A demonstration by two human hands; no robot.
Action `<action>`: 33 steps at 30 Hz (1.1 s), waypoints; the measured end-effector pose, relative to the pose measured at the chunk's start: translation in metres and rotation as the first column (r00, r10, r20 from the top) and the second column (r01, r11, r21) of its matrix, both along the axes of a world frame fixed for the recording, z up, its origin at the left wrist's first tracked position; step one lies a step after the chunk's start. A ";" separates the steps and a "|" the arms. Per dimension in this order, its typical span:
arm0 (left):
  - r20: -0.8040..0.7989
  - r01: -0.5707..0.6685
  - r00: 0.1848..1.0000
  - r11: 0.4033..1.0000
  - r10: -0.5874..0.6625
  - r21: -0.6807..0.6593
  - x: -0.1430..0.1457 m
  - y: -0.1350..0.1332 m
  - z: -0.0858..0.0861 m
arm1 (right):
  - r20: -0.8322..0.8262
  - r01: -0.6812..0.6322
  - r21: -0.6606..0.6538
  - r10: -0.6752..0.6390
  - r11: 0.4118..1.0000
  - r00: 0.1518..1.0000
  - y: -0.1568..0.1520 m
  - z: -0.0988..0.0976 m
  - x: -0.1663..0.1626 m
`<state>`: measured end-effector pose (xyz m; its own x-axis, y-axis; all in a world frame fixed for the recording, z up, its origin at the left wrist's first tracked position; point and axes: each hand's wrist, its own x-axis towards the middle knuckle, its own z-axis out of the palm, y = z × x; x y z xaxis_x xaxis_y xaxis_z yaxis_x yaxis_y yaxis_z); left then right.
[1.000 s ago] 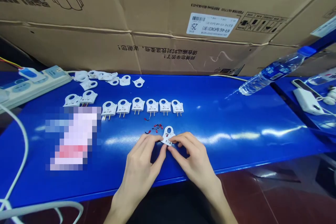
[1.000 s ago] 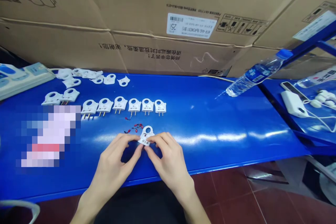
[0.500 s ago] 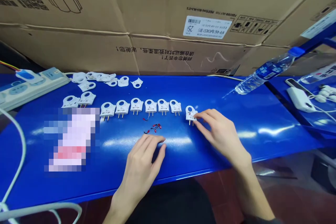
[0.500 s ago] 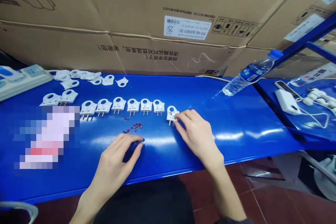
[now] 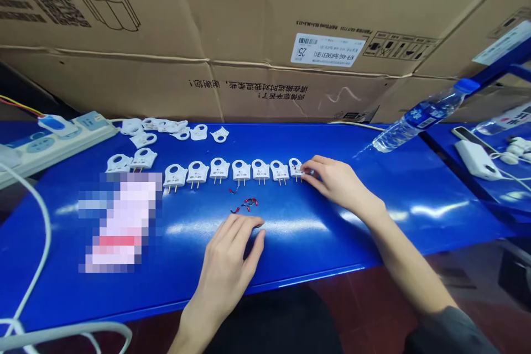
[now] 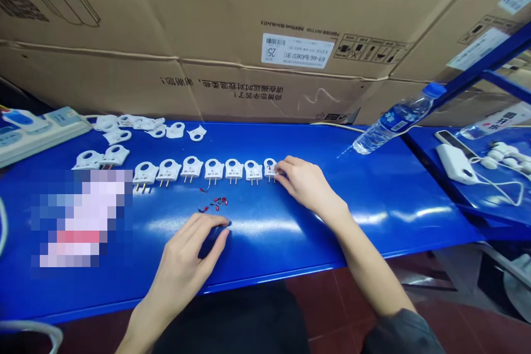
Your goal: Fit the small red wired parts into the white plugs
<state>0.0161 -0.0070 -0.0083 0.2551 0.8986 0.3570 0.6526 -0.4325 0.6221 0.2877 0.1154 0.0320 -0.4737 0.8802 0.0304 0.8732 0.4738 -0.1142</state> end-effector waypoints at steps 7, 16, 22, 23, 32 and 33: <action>-0.011 0.001 1.000 1.000 -0.001 -0.002 0.000 -0.001 0.000 | -0.036 0.033 -0.007 -0.034 0.999 0.999 -0.004 0.000 0.001; -0.011 -0.003 1.000 1.000 0.003 0.006 0.001 0.000 0.000 | -0.107 -0.058 0.063 0.065 0.996 0.992 -0.010 0.004 -0.006; 0.011 -0.005 1.000 1.000 0.005 0.013 0.001 0.000 -0.001 | -0.051 -0.157 0.150 0.167 0.976 0.985 -0.012 -0.010 -0.027; 0.018 -0.009 1.000 1.000 0.009 0.014 0.001 0.000 -0.001 | -0.043 -0.151 0.159 0.159 0.976 0.986 -0.011 -0.013 -0.029; 0.076 -0.116 0.990 0.993 0.117 -0.015 0.001 -0.003 -0.002 | -0.337 -0.150 0.275 0.241 0.950 0.910 -0.021 -0.007 -0.034; 0.092 -0.137 0.986 0.990 0.139 -0.021 0.000 -0.003 -0.003 | -0.386 -0.176 0.291 0.284 0.940 0.878 -0.024 -0.005 -0.037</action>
<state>0.0166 -0.0101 -0.0112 0.0946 0.9281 0.3601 0.6447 -0.3327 0.6882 0.2509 0.0913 0.0269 -0.5573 0.6875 0.4656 0.6321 0.7149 -0.2989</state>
